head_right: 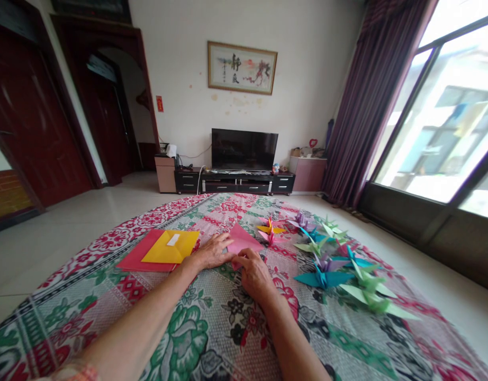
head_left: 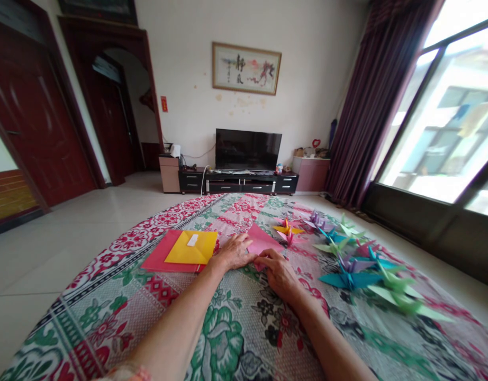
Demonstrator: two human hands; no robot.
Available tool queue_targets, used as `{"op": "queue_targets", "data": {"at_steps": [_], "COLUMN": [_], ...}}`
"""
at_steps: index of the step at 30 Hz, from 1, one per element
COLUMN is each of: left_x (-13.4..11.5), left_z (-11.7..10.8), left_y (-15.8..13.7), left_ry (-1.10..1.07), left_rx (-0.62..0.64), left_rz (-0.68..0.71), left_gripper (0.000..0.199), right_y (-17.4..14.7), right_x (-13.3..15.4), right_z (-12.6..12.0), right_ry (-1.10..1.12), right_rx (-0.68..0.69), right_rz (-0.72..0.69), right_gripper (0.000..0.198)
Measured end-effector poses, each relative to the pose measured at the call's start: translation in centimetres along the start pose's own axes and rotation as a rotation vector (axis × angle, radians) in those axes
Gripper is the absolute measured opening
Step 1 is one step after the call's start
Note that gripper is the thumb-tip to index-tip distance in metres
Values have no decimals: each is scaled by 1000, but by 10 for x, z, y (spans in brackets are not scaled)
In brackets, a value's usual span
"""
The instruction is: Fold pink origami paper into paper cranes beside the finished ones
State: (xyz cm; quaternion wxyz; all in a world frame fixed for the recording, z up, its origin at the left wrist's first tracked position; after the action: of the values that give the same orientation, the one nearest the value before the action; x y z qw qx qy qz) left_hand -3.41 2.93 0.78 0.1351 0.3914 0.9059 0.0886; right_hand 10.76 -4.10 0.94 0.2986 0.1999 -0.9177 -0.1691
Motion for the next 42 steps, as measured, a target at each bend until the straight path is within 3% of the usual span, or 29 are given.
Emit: {"op": "queue_targets", "data": {"at_steps": [4,12,20,36,42], "left_x": [3,-2,-6,-8,4], "left_z": [2,0,1,2,-8], "left_y": [-1,-1,-6,-4,-4], "left_ry": [-14,-14,-31,-39,-172], "left_rx": [41,35,43,106,157], "left_rz": [-30,-8,-61,-85,-64], "left_gripper": [59,67,68,82,89], "right_y": [-1,3,3,1,-2], "right_x": [-1,-13,-17,-6,-3], "right_z": [-1,-2,2,3,3], "right_ry": [50,117,116,-24,-41], "right_rx": [-27,-205,-213,-8,-3], "right_rz": [-6,73,65,19,-2], "right_gripper": [40,41,39,45,52]}}
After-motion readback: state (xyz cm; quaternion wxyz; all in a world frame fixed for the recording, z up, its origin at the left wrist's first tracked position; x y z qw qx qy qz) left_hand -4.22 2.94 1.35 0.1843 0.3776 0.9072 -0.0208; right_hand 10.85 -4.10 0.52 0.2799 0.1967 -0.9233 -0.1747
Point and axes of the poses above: each hand's wrist, its own y-axis towards the middle knuckle, its own z-axis out of the palm, x = y × z, the point moved 3 cm from there along y, towards the middle knuckle, and after that the axes turned 8 degrees about z, right-handed, at the moved point
